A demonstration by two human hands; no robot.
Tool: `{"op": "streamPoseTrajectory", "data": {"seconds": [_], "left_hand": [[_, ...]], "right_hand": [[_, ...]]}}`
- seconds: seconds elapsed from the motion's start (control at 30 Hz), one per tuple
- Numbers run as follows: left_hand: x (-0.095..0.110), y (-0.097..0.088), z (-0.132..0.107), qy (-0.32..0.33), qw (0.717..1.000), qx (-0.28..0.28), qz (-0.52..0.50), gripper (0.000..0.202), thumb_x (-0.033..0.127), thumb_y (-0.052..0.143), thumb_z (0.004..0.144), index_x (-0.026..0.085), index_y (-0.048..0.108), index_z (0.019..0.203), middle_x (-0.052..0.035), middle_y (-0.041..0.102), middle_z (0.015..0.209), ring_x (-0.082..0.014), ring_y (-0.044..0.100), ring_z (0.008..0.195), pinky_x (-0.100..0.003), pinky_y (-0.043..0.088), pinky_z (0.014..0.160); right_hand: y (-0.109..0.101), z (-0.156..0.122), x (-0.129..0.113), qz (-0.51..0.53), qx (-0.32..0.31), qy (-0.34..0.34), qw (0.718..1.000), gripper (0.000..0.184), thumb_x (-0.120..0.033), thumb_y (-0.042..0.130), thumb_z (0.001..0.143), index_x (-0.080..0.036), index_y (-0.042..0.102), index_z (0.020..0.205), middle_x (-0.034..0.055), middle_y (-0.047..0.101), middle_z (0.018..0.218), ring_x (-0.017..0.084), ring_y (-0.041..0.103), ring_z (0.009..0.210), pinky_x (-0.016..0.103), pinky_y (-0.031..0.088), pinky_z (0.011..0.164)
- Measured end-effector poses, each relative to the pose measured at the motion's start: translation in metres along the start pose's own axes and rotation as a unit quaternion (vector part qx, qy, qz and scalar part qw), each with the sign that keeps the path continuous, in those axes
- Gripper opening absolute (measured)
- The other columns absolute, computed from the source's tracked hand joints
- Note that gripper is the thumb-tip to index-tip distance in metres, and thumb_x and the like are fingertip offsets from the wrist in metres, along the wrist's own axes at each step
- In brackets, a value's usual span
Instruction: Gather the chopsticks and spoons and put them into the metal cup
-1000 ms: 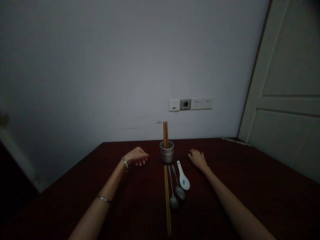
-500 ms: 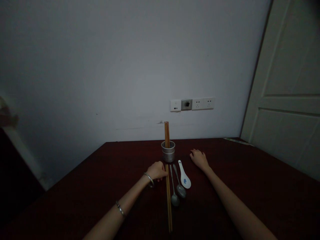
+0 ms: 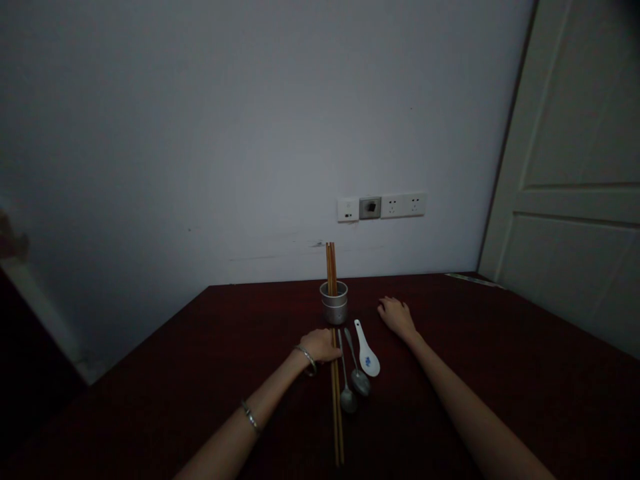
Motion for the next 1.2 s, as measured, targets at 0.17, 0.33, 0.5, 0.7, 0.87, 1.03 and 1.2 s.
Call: {"op": "streamPoseTrajectory", "data": {"seconds": [0.17,0.33,0.5,0.7,0.87,1.03,1.2], "left_hand": [[-0.003,0.002,0.006,0.003,0.999,0.044,0.000,0.019,0.035,0.054,0.062,0.018,0.060,0.058,-0.0111,0.064,0.066,-0.0245,0.062,0.067,-0.026,0.044,0.054],[-0.004,0.005,0.007,-0.002,0.998,0.061,-0.012,0.019,0.032,0.056,0.062,0.015,0.065,0.066,-0.0117,0.066,0.072,-0.0225,0.063,0.068,-0.023,0.044,0.055],[-0.004,0.007,0.006,-0.006,0.998,0.063,0.018,0.026,0.035,0.054,0.063,0.016,0.067,0.075,-0.0083,0.067,0.075,-0.0192,0.063,0.069,-0.021,0.044,0.055],[0.001,0.003,0.002,-0.015,0.997,0.057,0.043,0.029,0.036,0.052,0.063,0.015,0.067,0.077,-0.0106,0.067,0.077,-0.0225,0.064,0.071,-0.024,0.046,0.056],[0.004,0.000,-0.002,-0.024,0.995,0.063,0.072,0.033,0.038,0.054,0.062,0.015,0.067,0.082,-0.0127,0.067,0.082,-0.0260,0.063,0.078,-0.028,0.048,0.061],[0.005,0.001,-0.002,-0.021,0.995,0.069,0.075,0.030,0.035,0.055,0.061,0.017,0.067,0.082,-0.0117,0.067,0.083,-0.0257,0.063,0.079,-0.027,0.048,0.062],[0.001,0.000,-0.002,-0.036,0.993,0.097,0.059,0.030,0.036,0.058,0.059,0.016,0.068,0.081,-0.0119,0.067,0.082,-0.0245,0.064,0.077,-0.025,0.047,0.059]], "right_hand": [[-0.001,-0.001,0.000,0.000,0.008,0.002,1.000,0.037,-0.024,0.034,0.083,-0.014,0.056,0.110,0.0124,0.050,0.124,0.025,0.041,0.116,0.045,0.026,0.095],[-0.001,-0.001,-0.001,-0.001,0.006,0.000,1.000,0.036,-0.023,0.034,0.083,-0.014,0.056,0.110,0.0129,0.050,0.124,0.025,0.041,0.116,0.045,0.026,0.095],[0.000,-0.001,0.000,-0.008,-0.001,0.005,1.000,0.037,-0.022,0.034,0.083,-0.015,0.055,0.112,0.0125,0.049,0.125,0.024,0.041,0.116,0.044,0.026,0.095],[-0.001,-0.001,0.000,-0.005,0.001,0.000,1.000,0.038,-0.023,0.033,0.083,-0.015,0.056,0.112,0.0128,0.050,0.124,0.025,0.042,0.115,0.045,0.027,0.095],[0.001,0.000,0.002,0.001,-0.003,0.004,1.000,0.037,-0.024,0.034,0.082,-0.015,0.055,0.112,0.0127,0.049,0.125,0.025,0.040,0.117,0.044,0.026,0.095],[0.002,0.000,0.002,0.005,-0.005,0.004,1.000,0.038,-0.024,0.035,0.083,-0.015,0.055,0.113,0.0127,0.049,0.125,0.025,0.040,0.117,0.044,0.026,0.096],[0.001,0.000,0.002,0.003,0.002,0.002,1.000,0.038,-0.024,0.034,0.082,-0.014,0.055,0.112,0.0118,0.050,0.125,0.024,0.040,0.117,0.043,0.025,0.096]]}}
Point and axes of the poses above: each hand's wrist, its own z-axis towards the middle knuckle, its own y-axis out of the palm, x = y × z, the point moved 7 cm from there along z, towards the middle knuckle
